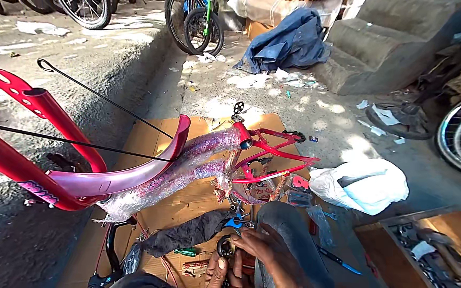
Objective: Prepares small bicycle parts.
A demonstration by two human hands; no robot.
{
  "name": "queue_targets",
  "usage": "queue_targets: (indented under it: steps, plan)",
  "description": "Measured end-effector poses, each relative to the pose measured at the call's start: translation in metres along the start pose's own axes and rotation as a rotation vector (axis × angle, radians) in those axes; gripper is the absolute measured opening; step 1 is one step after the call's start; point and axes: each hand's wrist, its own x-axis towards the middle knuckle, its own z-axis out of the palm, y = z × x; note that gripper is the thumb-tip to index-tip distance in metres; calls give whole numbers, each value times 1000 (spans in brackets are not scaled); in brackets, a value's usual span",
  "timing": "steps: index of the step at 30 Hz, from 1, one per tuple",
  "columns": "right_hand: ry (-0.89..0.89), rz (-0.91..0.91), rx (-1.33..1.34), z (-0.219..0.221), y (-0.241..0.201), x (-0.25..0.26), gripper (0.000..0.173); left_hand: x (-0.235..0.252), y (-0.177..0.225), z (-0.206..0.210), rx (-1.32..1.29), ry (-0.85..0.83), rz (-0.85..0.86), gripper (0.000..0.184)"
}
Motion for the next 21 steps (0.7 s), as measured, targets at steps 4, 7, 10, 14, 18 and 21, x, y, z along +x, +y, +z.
queue_targets:
  steps: [4,7,10,14,18,21]
  plan:
    - [-50,-114,-270,6,4,-9,56,1,1,-2,117,12,11,19]
    - [33,-68,-51,-1,5,-4,44,-3,-3,-3,128,40,-19,18]
    - [-15,1,114,-15,14,13,52,-1,-3,-2,77,17,-106,21]
    - [-312,5,170,-27,27,29,47,-1,-2,-5,111,-3,-182,26]
    - [-180,14,43,-13,35,27,50,-2,-5,-9,96,-22,-205,26]
    - [-299,18,87,-20,38,28,58,-2,-5,-9,57,-23,-229,29]
